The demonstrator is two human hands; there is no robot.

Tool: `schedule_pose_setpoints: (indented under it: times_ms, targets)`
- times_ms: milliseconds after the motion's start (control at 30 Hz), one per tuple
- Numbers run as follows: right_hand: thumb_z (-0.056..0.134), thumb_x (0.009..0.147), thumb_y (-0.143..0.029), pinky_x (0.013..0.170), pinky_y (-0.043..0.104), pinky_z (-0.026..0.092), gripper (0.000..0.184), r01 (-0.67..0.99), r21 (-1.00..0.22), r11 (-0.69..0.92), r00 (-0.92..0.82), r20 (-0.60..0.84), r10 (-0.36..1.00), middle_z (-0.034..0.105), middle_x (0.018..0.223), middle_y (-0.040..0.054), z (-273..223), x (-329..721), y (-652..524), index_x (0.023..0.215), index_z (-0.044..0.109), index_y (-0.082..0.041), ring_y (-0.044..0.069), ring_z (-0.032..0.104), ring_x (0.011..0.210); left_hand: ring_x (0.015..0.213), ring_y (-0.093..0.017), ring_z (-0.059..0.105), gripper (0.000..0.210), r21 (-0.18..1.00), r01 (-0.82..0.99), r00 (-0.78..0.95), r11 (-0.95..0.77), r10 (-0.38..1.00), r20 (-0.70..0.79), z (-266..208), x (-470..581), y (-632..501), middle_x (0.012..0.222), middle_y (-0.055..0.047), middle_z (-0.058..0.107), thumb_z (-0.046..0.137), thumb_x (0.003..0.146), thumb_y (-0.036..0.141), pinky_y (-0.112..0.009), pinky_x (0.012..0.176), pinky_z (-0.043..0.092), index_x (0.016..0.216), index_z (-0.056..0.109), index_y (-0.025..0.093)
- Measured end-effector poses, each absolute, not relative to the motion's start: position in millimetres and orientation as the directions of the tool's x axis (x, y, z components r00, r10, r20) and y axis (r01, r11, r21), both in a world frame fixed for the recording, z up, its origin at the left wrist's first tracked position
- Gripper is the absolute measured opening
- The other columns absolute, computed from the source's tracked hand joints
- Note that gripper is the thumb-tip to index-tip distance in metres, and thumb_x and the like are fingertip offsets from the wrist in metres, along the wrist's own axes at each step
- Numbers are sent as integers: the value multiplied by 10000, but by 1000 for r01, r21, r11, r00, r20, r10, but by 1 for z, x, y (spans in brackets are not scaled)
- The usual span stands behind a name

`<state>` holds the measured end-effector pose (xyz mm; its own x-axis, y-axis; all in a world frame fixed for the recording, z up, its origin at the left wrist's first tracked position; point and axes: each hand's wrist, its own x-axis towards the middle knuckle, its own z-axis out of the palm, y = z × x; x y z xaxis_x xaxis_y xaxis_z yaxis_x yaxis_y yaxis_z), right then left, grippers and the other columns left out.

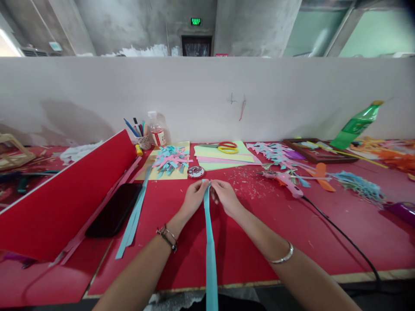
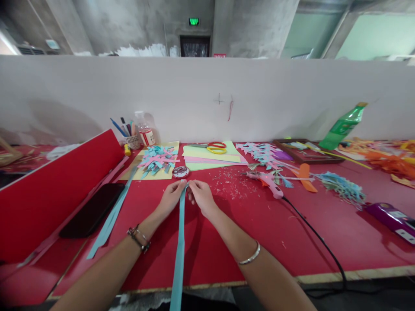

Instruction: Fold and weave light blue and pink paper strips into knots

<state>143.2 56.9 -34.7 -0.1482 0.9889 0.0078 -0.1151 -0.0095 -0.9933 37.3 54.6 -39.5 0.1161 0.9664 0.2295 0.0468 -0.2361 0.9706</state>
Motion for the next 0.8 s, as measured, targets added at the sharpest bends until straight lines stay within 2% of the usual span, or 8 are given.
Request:
schedule_pose_setpoints:
  times_ms: [100, 200, 400, 600, 800]
  targets:
    - [442, 707, -358, 277, 160, 253, 283, -158, -986, -53, -171, -26, 985, 419, 355, -63, -34, 145, 58, 503, 442, -162, 47, 358, 290, 477, -97, 496, 347, 968, 18, 205, -250, 949, 241, -40, 38, 54, 488, 17, 510, 369, 773, 396, -203, 496, 377, 572, 482, 136]
    - [441, 706, -382, 276, 161, 263, 309, -158, -984, -78, -244, -38, 969, 424, 356, -59, -34, 146, 57, 490, 431, -161, 50, 369, 287, 456, -99, 495, 379, 967, 35, 205, -252, 949, 239, -43, 37, 55, 464, 19, 504, 343, 781, 412, -206, 482, 374, 548, 470, 141]
    - [458, 690, -346, 270, 147, 253, 265, -104, -992, -71, -263, -42, 964, 416, 351, -70, -34, 144, 56, 502, 425, -163, 43, 364, 284, 431, -82, 456, 369, 968, 89, 113, -233, 968, 223, -46, 35, 57, 438, 32, 480, 371, 765, 421, -188, 456, 346, 539, 454, 141]
    - [454, 689, -315, 281, 151, 267, 251, -58, -998, -39, -214, -26, 976, 418, 338, -69, -34, 144, 56, 492, 429, -161, 40, 352, 279, 405, -53, 336, 363, 966, 127, -49, -227, 971, 234, -42, 35, 56, 427, 61, 370, 392, 749, 416, -170, 402, 267, 504, 391, 147]
    - [434, 710, -337, 289, 159, 257, 278, -161, -987, -8, -147, 16, 989, 417, 351, -62, -34, 146, 59, 493, 430, -164, 47, 355, 296, 474, -72, 412, 324, 957, 103, 127, -270, 958, 256, -42, 38, 55, 489, 38, 461, 400, 751, 382, -180, 480, 330, 551, 472, 137]
